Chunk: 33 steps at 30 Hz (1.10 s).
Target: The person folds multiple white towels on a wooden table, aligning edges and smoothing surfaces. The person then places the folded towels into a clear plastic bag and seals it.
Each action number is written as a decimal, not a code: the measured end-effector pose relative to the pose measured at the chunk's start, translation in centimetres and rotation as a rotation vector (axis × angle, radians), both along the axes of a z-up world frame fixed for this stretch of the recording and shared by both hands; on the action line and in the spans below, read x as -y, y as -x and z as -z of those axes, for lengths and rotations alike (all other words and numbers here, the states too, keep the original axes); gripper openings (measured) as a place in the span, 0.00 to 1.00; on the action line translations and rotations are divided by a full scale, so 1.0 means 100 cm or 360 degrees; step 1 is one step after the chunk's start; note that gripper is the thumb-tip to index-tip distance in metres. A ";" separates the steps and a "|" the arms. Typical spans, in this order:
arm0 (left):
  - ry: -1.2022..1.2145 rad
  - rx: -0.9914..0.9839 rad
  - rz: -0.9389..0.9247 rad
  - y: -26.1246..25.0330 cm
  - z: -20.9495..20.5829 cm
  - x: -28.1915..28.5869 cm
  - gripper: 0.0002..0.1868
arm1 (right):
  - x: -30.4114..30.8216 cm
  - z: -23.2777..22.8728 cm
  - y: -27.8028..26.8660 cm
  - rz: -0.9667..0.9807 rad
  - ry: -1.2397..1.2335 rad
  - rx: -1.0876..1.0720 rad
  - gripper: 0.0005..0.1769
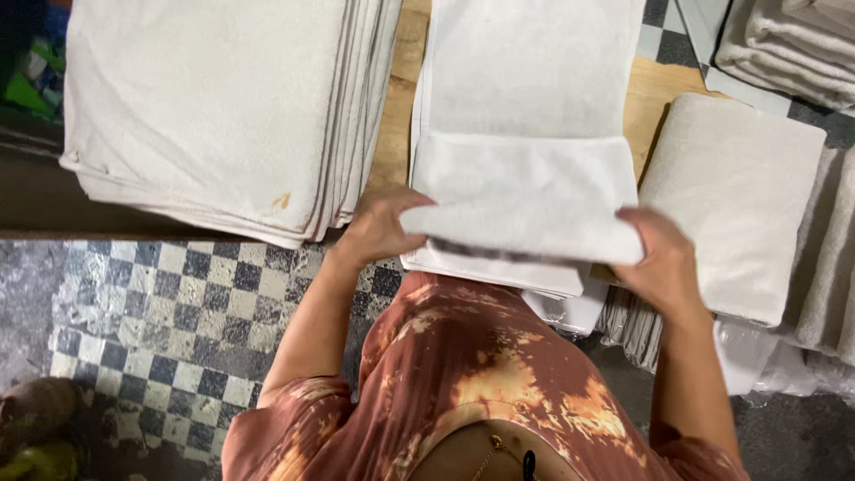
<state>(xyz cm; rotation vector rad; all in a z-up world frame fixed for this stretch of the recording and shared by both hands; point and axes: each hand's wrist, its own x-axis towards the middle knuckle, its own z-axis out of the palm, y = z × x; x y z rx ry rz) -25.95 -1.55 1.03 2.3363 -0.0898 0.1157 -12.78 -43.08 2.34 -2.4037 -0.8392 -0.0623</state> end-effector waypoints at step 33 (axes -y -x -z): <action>0.1151 -0.0501 -0.0116 -0.113 0.070 -0.049 0.39 | 0.018 0.043 -0.027 0.0336 -0.0362 -0.0239 0.32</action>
